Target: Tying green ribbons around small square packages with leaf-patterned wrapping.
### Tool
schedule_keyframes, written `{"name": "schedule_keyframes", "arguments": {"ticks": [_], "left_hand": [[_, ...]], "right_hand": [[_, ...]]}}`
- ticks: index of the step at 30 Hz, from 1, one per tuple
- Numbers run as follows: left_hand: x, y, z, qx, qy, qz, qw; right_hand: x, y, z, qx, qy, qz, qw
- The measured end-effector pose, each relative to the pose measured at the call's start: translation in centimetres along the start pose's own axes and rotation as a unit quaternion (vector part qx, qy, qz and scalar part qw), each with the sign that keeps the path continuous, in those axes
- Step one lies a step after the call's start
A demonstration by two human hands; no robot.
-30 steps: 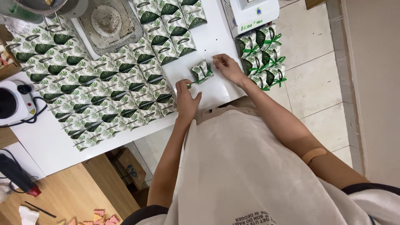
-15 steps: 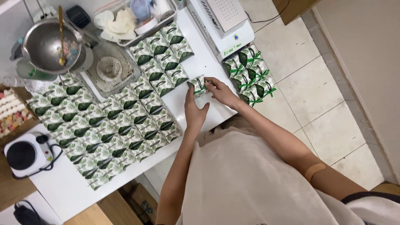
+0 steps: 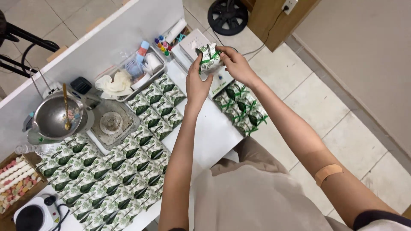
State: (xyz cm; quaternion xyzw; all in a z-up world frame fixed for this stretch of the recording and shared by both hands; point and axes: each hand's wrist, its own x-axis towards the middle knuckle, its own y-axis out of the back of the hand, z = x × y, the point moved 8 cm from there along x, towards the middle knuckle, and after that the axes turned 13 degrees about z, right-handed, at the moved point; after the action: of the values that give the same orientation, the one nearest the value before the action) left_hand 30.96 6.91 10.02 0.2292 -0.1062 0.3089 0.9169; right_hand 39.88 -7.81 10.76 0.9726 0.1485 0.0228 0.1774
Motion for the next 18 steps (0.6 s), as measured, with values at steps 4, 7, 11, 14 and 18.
{"name": "schedule_keyframes", "arguments": {"ticks": [4, 7, 11, 14, 18], "left_hand": [[2.1, -2.1, -1.8, 0.012, 0.038, 0.031, 0.999], [2.2, -3.4, -2.9, 0.021, 0.088, 0.046, 0.995], [1.8, -4.6, -4.0, 0.047, 0.126, 0.073, 0.988], [1.2, -4.4, -3.3, 0.045, 0.146, 0.104, 0.983], [0.3, -3.5, -3.2, 0.086, 0.177, 0.141, 0.970]], "right_hand": [[4.5, -1.0, 4.5, 0.012, 0.008, -0.034, 0.999], [6.1, -1.1, 5.6, 0.026, 0.003, -0.072, 0.997], [6.8, -0.4, 4.7, 0.002, -0.013, -0.121, 0.993], [6.8, 1.1, 3.2, -0.022, 0.041, -0.125, 0.991], [6.4, 2.0, -0.8, -0.044, 0.193, -0.126, 0.972]]}}
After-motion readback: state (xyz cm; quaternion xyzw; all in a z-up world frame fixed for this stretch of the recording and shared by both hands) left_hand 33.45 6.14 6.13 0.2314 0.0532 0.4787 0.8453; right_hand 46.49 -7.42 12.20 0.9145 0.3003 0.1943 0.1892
